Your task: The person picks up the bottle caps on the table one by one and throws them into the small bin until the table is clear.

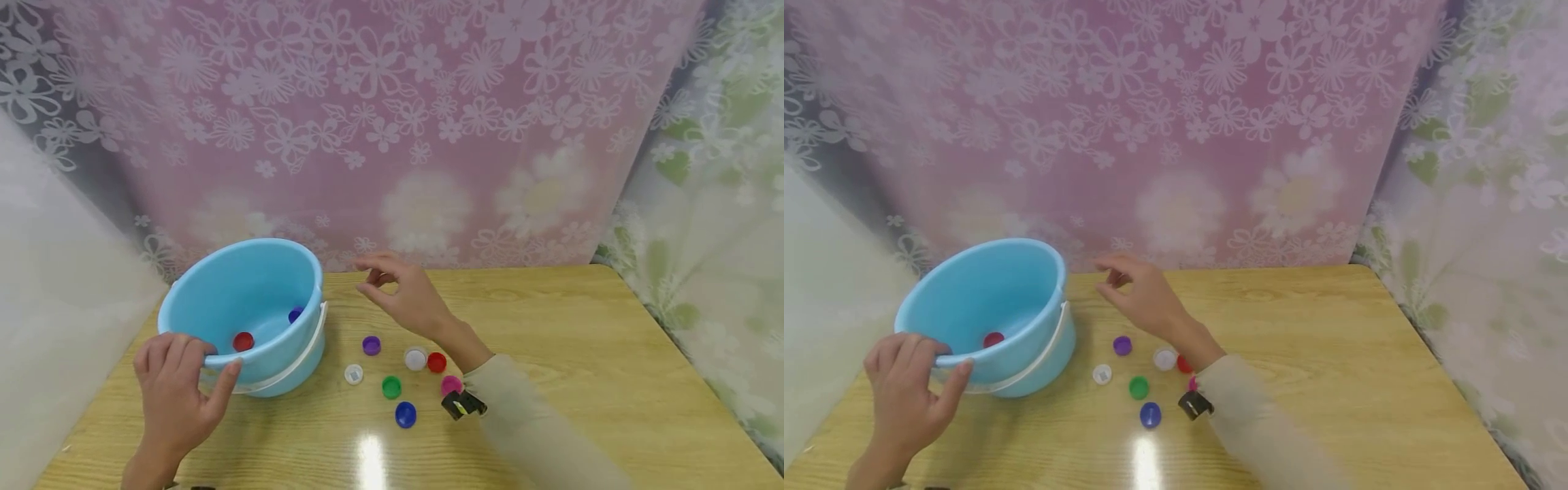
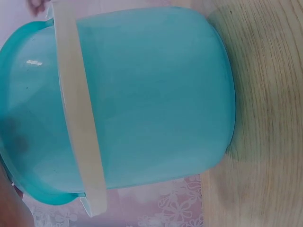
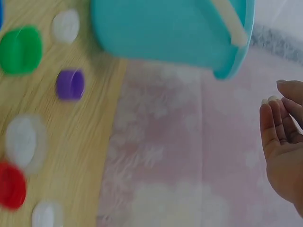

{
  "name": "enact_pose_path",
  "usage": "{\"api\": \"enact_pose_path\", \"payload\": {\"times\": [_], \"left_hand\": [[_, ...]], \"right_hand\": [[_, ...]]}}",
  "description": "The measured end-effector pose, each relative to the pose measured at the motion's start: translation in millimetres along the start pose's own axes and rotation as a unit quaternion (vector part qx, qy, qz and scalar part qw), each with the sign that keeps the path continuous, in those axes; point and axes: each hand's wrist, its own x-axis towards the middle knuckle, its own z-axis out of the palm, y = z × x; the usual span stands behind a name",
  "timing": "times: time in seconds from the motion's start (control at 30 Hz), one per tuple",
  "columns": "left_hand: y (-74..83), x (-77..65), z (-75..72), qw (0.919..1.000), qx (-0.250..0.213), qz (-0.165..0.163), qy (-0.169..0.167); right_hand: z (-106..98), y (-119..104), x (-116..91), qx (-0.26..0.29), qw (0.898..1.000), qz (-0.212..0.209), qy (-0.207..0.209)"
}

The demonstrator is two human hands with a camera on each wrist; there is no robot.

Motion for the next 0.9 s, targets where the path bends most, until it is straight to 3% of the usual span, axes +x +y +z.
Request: {"api": "enact_pose_path", "payload": {"times": [0.23, 0.5, 0.7, 0.9], "left_hand": [[0.0, 0.8, -1.1, 1.0, 0.0, -0.002, 0.004], [1.4, 0.8, -0.3, 1.0, -0.002, -0.003, 0.001], [2.1, 0.4, -1.8, 1.0, -0.001, -0.002, 0.005], [4.2, -0.4, -2.2, 1.0, -0.001, -0.006, 0.002]], "right_hand": [[-37, 45, -24, -0.048, 0.996, 0.08, 0.004], [-70, 84, -65, -0.105, 0.979, 0.169, -0.048], [-77, 108, -91, -0.106, 0.963, 0.22, -0.111], [-72, 119, -101, -0.089, 0.955, 0.23, -0.164]]}}
